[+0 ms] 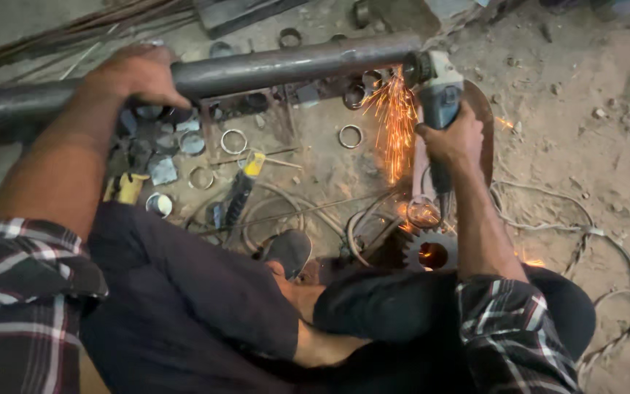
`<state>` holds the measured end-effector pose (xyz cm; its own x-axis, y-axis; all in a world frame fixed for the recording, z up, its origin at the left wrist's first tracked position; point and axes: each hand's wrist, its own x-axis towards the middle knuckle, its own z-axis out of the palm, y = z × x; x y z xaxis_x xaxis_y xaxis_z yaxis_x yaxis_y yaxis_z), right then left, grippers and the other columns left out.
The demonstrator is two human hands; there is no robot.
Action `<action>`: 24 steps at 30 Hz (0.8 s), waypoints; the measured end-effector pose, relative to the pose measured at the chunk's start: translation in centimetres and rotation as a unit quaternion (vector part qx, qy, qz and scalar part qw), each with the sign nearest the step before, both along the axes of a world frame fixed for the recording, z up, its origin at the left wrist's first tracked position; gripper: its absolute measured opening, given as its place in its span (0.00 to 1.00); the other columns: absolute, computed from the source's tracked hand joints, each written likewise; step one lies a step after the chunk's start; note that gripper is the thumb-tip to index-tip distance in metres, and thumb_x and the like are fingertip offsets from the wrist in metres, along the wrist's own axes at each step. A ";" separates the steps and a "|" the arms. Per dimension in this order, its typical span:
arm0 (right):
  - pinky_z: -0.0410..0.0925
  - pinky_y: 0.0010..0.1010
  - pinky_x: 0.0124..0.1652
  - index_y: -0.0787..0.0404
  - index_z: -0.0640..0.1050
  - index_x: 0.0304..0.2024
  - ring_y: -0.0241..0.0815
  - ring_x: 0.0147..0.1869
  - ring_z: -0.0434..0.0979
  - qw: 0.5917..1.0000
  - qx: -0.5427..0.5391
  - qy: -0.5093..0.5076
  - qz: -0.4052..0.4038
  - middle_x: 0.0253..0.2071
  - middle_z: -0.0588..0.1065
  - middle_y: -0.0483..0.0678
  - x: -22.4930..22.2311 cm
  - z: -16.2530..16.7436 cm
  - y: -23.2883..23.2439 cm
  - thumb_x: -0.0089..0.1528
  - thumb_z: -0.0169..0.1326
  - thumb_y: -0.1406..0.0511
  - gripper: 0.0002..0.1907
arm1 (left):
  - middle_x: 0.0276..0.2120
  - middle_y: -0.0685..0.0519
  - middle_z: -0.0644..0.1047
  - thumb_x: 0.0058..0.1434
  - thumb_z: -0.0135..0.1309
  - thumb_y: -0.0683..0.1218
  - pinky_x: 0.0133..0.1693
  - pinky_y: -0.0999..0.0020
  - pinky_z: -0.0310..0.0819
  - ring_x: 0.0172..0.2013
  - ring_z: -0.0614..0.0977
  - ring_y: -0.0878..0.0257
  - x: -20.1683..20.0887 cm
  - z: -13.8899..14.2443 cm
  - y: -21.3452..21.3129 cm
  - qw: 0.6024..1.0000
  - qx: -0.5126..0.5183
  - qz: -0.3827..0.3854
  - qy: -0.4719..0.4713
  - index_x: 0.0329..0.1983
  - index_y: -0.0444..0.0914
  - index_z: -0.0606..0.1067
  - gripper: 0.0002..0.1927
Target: The person uses an angle grinder to smooth the end of a metal pipe. They hold the pipe with one hand and operate the grinder with the other, creating sparks as the tool contacts the metal surface.
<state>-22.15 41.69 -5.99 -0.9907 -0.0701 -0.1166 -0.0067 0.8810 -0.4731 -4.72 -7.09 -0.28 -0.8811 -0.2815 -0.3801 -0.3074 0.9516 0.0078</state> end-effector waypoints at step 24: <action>0.71 0.46 0.53 0.65 0.76 0.53 0.60 0.51 0.81 0.996 -0.071 0.046 0.003 0.46 0.80 0.62 -3.3 -0.7 -0.8 0.48 0.68 0.56 0.34 | 0.66 0.44 0.70 0.39 0.68 0.57 0.51 0.40 0.75 0.55 0.77 0.45 -6.2 -0.6 -1.2 0.926 0.215 0.240 -0.196 0.74 0.53 0.63 0.54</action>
<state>-25.43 40.87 -6.71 -0.9963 -0.0851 -0.0138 -0.0606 0.8047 -0.5905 -10.92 -8.26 -0.91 -0.4649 -0.3541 -0.8115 -0.7535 0.6395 0.1526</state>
